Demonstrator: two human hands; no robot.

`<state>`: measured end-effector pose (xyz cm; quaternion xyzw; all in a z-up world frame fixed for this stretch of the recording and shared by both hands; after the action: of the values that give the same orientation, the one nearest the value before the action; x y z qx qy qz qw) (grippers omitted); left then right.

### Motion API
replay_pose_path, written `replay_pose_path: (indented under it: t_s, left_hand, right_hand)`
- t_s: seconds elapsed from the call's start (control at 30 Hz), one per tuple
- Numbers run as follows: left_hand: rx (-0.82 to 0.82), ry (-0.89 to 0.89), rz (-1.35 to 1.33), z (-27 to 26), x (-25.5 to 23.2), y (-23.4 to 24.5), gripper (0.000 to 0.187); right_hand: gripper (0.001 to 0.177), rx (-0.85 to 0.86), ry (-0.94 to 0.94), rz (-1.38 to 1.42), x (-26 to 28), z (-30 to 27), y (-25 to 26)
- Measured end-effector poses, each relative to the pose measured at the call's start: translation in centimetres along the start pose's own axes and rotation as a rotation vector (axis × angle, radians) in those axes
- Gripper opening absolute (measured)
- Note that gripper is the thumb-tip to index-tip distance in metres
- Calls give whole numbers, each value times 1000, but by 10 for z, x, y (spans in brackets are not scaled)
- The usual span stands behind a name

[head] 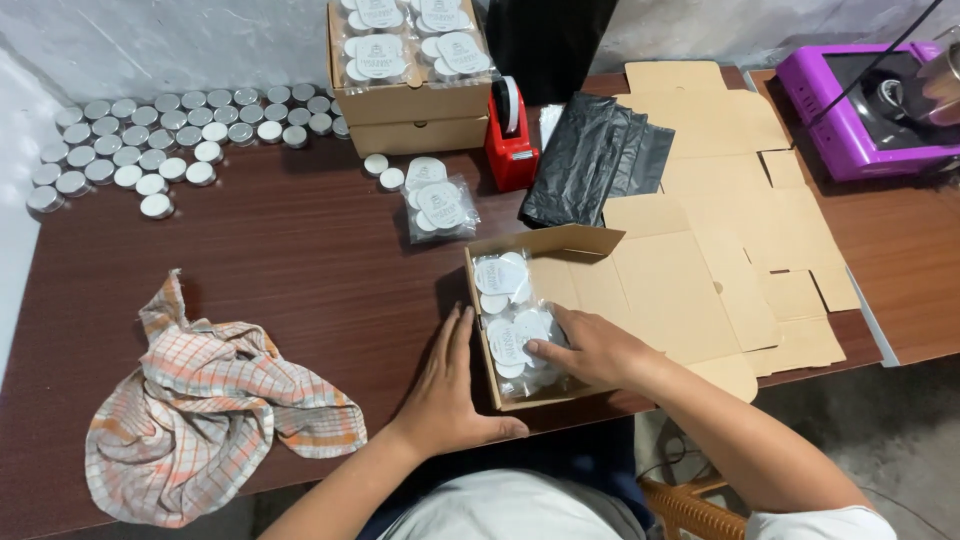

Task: Folding a cardboard box, placing four tins inside, and wrapping the box in a black plastic shipping bag.

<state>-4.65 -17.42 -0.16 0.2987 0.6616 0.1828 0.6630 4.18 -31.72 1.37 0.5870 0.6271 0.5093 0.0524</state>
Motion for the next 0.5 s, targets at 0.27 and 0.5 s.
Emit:
replay_pose_path:
  t_s: [0.27, 0.5]
  left_hand:
    - [-311, -179, 78, -13, -3, -12, 137]
    - [-409, -231, 31, -20, -8, -4, 126]
  right_hand:
    - [84, 33, -32, 74, 5, -1, -6]
    - [52, 119, 126, 31, 9, 3, -26]
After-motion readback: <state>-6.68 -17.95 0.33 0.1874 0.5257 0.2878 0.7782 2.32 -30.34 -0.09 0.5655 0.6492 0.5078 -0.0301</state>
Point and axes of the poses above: each hand's wrist, its own z-axis towards the middle knuckle, its own y-axis out of the back of the hand, x = y × z, the point moved 10 cm from there along z, towards the middle knuckle, and after that the axes turned 4 degrees about y, right-handed, at the moved point
